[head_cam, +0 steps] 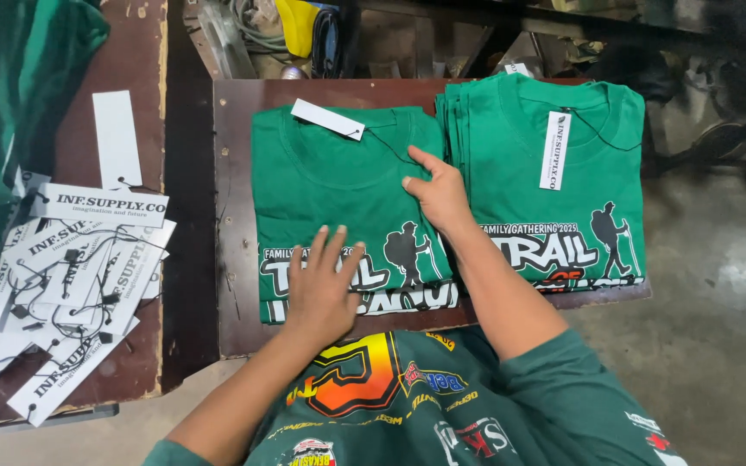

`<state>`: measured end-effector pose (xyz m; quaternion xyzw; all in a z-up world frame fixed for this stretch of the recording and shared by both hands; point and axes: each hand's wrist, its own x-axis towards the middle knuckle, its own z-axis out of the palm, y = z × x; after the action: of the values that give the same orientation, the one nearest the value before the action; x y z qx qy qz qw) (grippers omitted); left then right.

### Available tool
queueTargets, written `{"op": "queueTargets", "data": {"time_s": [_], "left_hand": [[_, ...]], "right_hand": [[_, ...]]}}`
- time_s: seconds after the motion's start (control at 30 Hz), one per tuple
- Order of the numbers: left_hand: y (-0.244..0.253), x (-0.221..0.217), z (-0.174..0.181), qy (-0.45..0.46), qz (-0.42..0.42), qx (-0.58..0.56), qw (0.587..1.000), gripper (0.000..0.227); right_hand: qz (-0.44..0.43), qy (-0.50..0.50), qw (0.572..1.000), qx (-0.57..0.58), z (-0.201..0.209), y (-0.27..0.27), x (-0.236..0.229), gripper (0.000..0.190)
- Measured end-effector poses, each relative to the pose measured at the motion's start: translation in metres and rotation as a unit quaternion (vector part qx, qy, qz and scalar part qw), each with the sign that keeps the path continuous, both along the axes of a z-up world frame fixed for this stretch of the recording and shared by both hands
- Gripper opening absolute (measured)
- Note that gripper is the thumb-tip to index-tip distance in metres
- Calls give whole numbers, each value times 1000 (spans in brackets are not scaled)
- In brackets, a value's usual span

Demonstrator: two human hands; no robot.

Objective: Attaching brand or price tags to the collars of green t-shirts using a tagging gun on a production floor.

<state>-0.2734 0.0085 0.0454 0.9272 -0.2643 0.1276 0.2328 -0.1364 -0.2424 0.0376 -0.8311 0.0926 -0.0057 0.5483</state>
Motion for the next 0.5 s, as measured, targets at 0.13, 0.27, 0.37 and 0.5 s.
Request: {"op": "queueTargets", "data": {"time_s": [0.13,0.27,0.37,0.5], "left_hand": [[21,2,-20,-12,13,0,1000,78],[34,-3,-30,-22,55,6,998,72],[39,-7,-33,-26,73,9,997,67],[41,-5,-36,-28,74,16,997,67]], "right_hand": [[-1,-8,1000,12,13,7,-5,59],[-1,-17,1000,26,24,14,-13,58],[-4,-33,999,40,8,7,-7,56],[2,-56,998,37,-9,2,2,56]]}}
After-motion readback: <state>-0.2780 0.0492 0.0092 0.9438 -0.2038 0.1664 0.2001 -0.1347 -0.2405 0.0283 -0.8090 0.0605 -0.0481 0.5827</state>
